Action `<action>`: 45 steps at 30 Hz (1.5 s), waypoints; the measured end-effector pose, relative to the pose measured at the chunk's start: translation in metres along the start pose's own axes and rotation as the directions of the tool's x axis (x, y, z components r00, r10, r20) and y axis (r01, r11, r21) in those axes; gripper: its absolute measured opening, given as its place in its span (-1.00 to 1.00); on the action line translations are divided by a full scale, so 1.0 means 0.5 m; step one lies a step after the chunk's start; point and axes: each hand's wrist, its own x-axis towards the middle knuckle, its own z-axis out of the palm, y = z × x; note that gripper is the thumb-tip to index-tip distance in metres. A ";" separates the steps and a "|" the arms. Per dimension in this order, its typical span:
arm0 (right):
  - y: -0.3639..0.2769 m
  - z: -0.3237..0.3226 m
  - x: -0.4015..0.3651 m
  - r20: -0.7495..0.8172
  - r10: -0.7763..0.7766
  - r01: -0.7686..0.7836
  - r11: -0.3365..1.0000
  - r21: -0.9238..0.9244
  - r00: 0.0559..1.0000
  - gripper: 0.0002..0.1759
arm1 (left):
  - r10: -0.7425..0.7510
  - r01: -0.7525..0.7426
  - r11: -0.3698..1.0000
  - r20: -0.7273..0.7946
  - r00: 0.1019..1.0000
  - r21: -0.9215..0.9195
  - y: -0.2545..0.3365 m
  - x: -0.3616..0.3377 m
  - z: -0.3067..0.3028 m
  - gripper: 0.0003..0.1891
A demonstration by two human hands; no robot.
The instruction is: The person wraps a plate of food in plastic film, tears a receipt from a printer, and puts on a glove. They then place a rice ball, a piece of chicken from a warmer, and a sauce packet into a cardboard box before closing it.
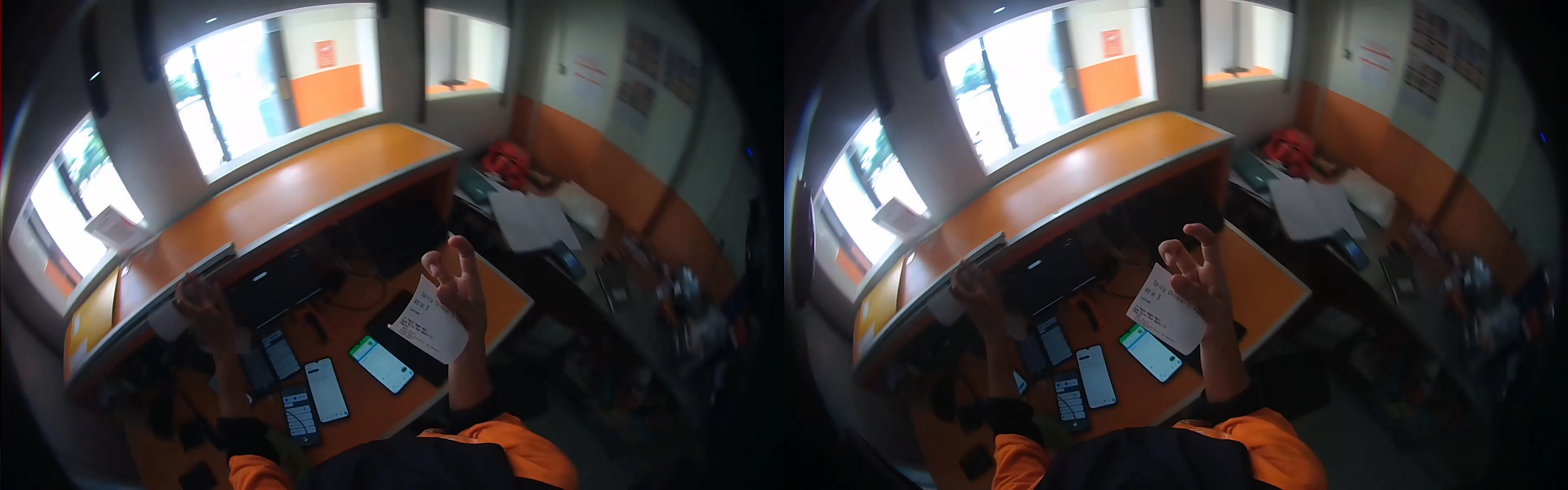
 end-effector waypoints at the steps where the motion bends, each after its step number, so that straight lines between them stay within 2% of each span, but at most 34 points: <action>1: -0.013 0.008 -0.023 0.004 -0.002 0.001 0.997 0.072 1.000 -0.23 | -0.007 0.007 1.000 -0.009 1.000 -0.023 0.002 0.002 0.001 -0.41; 2: -0.024 0.026 -0.047 -0.024 -0.037 0.038 0.998 0.043 0.999 -0.23 | 0.024 -0.024 0.998 0.000 1.000 -0.066 0.002 0.003 0.005 -0.41; 4: -0.045 0.065 -0.093 -0.217 -0.094 0.098 0.995 0.007 0.972 -0.26 | -0.005 0.008 0.993 -0.029 1.000 0.116 0.014 0.001 0.009 -0.40; 5: -0.058 0.074 -0.120 -0.239 -0.127 0.126 0.992 -0.021 0.963 -0.26 | 0.020 -0.018 0.997 -0.019 1.000 0.079 0.040 0.001 -0.001 -0.40; 6: -0.072 0.080 -0.148 -0.208 -0.125 0.123 0.992 -0.023 0.970 -0.25 | -0.031 0.013 0.980 -0.089 0.996 -0.197 0.077 0.001 -0.023 -0.40; 7: -0.084 0.087 -0.177 -0.178 -0.120 0.117 0.993 -0.027 0.977 -0.24 | -0.102 0.031 0.888 -0.130 0.986 -0.459 0.118 -0.005 -0.053 -0.39; 8: -0.093 0.095 -0.204 -0.202 -0.148 0.140 0.989 -0.053 0.968 -0.24 | -0.016 -0.043 0.804 -0.093 0.996 -0.594 0.173 -0.014 -0.098 -0.40; 9: -0.103 0.104 -0.229 -0.225 -0.176 0.158 0.983 -0.095 0.958 -0.24 | 0.072 -0.101 0.691 -0.070 0.995 -0.716 0.239 -0.028 -0.156 -0.40; 10: -0.117 0.115 -0.253 -0.245 -0.205 0.175 0.975 -0.139 0.948 -0.24 | 0.230 0.034 0.345 0.120 0.966 -0.938 0.306 -0.044 -0.230 -0.39; 11: -0.136 0.135 -0.278 -0.260 -0.237 0.197 0.965 -0.172 0.936 -0.24 | 0.443 0.254 -0.022 0.219 0.870 -0.967 0.367 -0.069 -0.302 -0.38; 12: -0.155 0.160 -0.303 -0.293 -0.305 0.215 0.929 -0.300 0.906 -0.26 | 0.647 0.395 -0.222 0.168 0.744 -0.891 0.417 -0.100 -0.351 -0.34; 13: -0.178 0.181 -0.330 -0.318 -0.378 0.226 0.877 -0.425 0.869 -0.27 | 0.840 0.723 -0.320 0.171 0.516 -0.612 0.459 -0.132 -0.412 -0.30; 14: -0.208 0.196 -0.365 -0.325 -0.424 0.251 0.852 -0.459 0.845 -0.27 | 0.937 0.891 -0.287 0.088 0.337 -0.352 0.496 -0.162 -0.467 -0.25; 15: -0.243 0.212 -0.407 -0.316 -0.448 0.207 0.791 -0.576 0.836 -0.29 | 0.967 0.926 -0.252 -0.038 0.252 -0.282 0.529 -0.193 -0.502 -0.26; 16: -0.280 0.229 -0.452 -0.310 -0.473 0.152 0.714 -0.683 0.825 -0.30 | 0.984 0.922 -0.178 -0.068 0.164 -0.343 0.553 -0.227 -0.536 -0.42; 17: -0.315 0.248 -0.499 -0.312 -0.526 0.165 0.675 -0.719 0.791 -0.30 | 0.998 0.937 0.031 -0.032 -0.045 -0.348 0.570 -0.243 -0.583 -0.64; 20: -0.423 0.323 -0.647 -0.304 -0.615 0.093 0.528 -0.844 0.727 -0.32 | 0.973 0.948 0.106 -0.164 -0.161 -0.301 0.639 -0.318 -0.701 -0.75; 22: -0.485 0.392 -0.743 -0.317 -0.688 -0.096 0.340 -0.936 0.653 -0.33 | 0.960 0.940 0.072 -0.233 -0.156 -0.334 0.687 -0.370 -0.779 -0.77; 23: -0.513 0.425 -0.791 -0.305 -0.719 -0.105 0.309 -0.945 0.625 -0.33 | 0.944 0.940 0.075 -0.279 -0.174 -0.332 0.711 -0.398 -0.825 -0.77; 26: -0.588 0.515 -0.936 -0.121 -0.844 -0.143 0.053 -0.988 0.522 -0.39 | 0.917 0.951 0.080 -0.352 -0.188 -0.299 0.776 -0.492 -0.980 -0.73; 29: -0.674 0.623 -1.065 -0.104 -0.881 -0.286 -0.037 -0.957 0.462 -0.42 | 0.851 0.966 0.129 -0.475 -0.224 -0.223 0.834 -0.588 -1.143 -0.66; 31: -0.727 0.683 -1.138 -0.075 -0.918 -0.359 -0.077 -0.930 0.390 -0.47 | 0.765 0.973 0.179 -0.602 -0.230 -0.144 0.871 -0.664 -1.249 -0.60; 33: -0.781 0.726 -1.205 -0.014 -0.951 -0.469 -0.140 -0.872 0.309 -0.50 | 0.735 0.968 0.218 -0.632 -0.245 -0.122 0.903 -0.727 -1.357 -0.62; 34: -0.811 0.744 -1.232 0.080 -0.959 -0.515 -0.215 -0.830 0.271 -0.52 | 0.724 0.974 0.206 -0.654 -0.219 -0.098 0.922 -0.762 -1.406 -0.63; 35: -0.840 0.756 -1.267 0.082 -0.963 -0.535 -0.213 -0.817 0.258 -0.52 | 0.717 0.978 0.196 -0.670 -0.194 -0.073 0.939 -0.794 -1.451 -0.64; 37: -0.899 0.773 -1.339 0.248 -0.938 -0.595 -0.346 -0.726 0.244 -0.54 | 0.697 0.973 0.226 -0.688 -0.201 -0.054 0.978 -0.843 -1.536 -0.64; 39: -0.953 0.771 -1.405 0.281 -0.937 -0.603 -0.348 -0.718 0.207 -0.57 | 0.685 0.968 0.248 -0.699 -0.206 -0.042 1.024 -0.897 -1.596 -0.65; 41: -1.026 0.767 -1.485 0.472 -0.866 -0.656 -0.454 -0.603 0.165 -0.59 | 0.637 0.964 0.258 -0.739 -0.219 -0.063 1.078 -0.953 -1.660 -0.64; 42: -1.064 0.763 -1.520 0.526 -0.848 -0.674 -0.424 -0.605 0.061 -0.65 | 0.637 0.962 0.266 -0.738 -0.225 -0.064 1.106 -0.983 -1.691 -0.64; 43: -1.112 0.757 -1.568 0.522 -0.851 -0.677 -0.419 -0.605 0.060 -0.65 | 0.627 0.958 0.283 -0.745 -0.227 -0.054 1.138 -1.016 -1.723 -0.64; 45: -1.223 0.728 -1.704 0.618 -0.786 -0.717 -0.411 -0.563 -0.034 -0.75 | 0.619 0.954 0.297 -0.752 -0.227 -0.043 1.210 -1.083 -1.786 -0.63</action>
